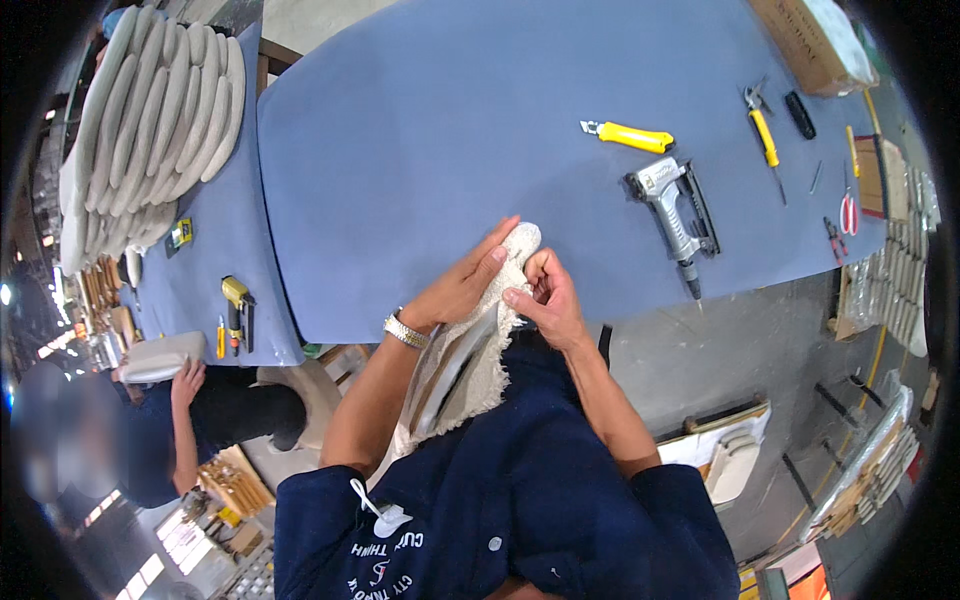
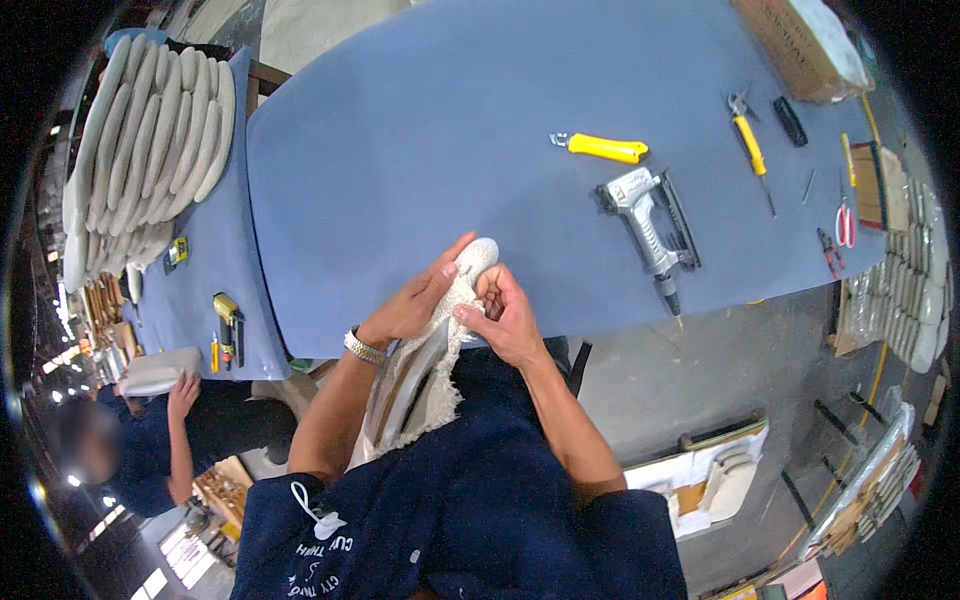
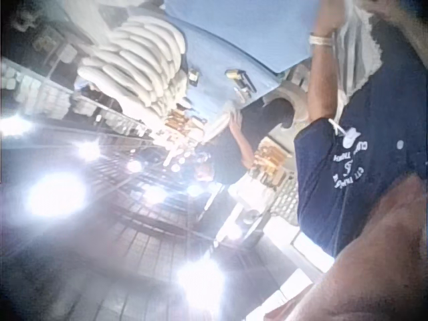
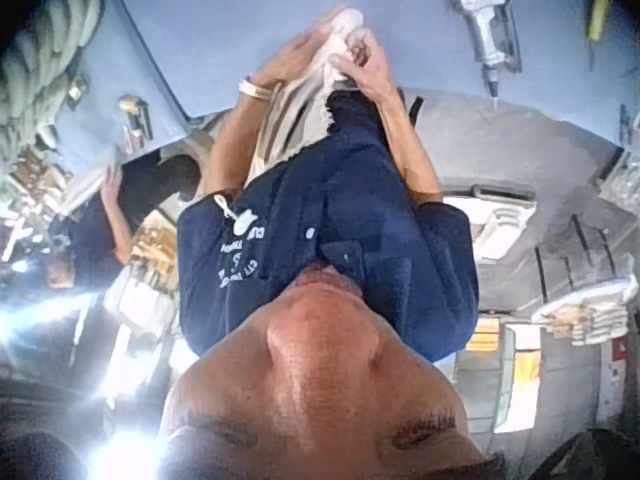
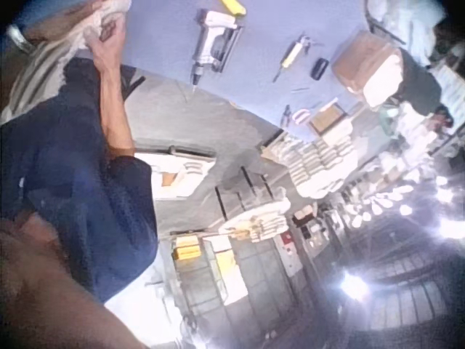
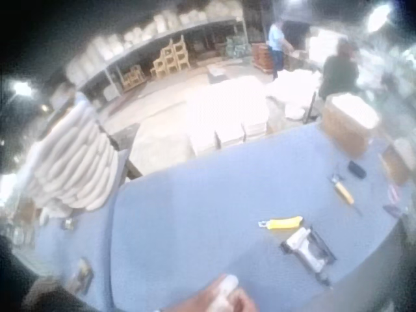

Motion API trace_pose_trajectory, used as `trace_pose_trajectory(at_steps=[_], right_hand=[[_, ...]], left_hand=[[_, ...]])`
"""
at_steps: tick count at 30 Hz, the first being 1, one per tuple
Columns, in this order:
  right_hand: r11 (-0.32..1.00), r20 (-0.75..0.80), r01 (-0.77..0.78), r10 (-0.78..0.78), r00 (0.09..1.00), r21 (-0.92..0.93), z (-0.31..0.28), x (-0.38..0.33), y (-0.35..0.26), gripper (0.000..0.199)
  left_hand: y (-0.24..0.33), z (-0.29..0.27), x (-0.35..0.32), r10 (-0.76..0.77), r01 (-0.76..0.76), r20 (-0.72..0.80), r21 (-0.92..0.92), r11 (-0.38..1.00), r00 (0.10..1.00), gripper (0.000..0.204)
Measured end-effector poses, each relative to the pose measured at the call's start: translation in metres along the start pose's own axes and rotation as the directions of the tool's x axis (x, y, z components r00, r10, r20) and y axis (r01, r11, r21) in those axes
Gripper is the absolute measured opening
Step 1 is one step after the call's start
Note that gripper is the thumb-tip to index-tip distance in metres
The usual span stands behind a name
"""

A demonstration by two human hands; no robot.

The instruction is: The person staples fabric onto a foam cushion, trims excess fabric with a utility knife, and folds the edges to secure the cover. The person repeats this process on multiple cushions, using a staple gun and utility knife to finish each piece.

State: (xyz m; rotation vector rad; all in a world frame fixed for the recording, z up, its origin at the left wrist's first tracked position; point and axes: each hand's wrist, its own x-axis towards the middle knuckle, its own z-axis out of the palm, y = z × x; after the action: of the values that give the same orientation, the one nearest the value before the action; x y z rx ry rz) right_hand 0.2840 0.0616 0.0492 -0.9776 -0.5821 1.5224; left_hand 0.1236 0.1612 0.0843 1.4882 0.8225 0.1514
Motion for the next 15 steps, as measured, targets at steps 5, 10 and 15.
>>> trace_pose_trajectory(at_steps=[5, 10, 15], right_hand=[[0.980, 0.055, -0.092, 0.104, 0.993, -0.177, -0.006, 0.000, -0.018, 0.039], [0.963, 0.080, -0.235, 0.247, 0.966, -0.132, -0.018, -0.012, -0.032, 0.035], [0.949, 0.213, -0.312, 0.299, 0.930, 0.030, -0.036, -0.014, -0.030, 0.012]], left_hand=[[0.011, -0.002, -0.002, -0.076, 0.076, 0.003, 0.023, 0.997, 0.997, 0.063], [0.010, 0.004, -0.001, -0.056, 0.056, 0.040, -0.014, 0.998, 0.998, 0.062], [0.018, 0.008, -0.003, -0.115, 0.114, 0.043, 0.008, 0.993, 0.992, 0.062]])
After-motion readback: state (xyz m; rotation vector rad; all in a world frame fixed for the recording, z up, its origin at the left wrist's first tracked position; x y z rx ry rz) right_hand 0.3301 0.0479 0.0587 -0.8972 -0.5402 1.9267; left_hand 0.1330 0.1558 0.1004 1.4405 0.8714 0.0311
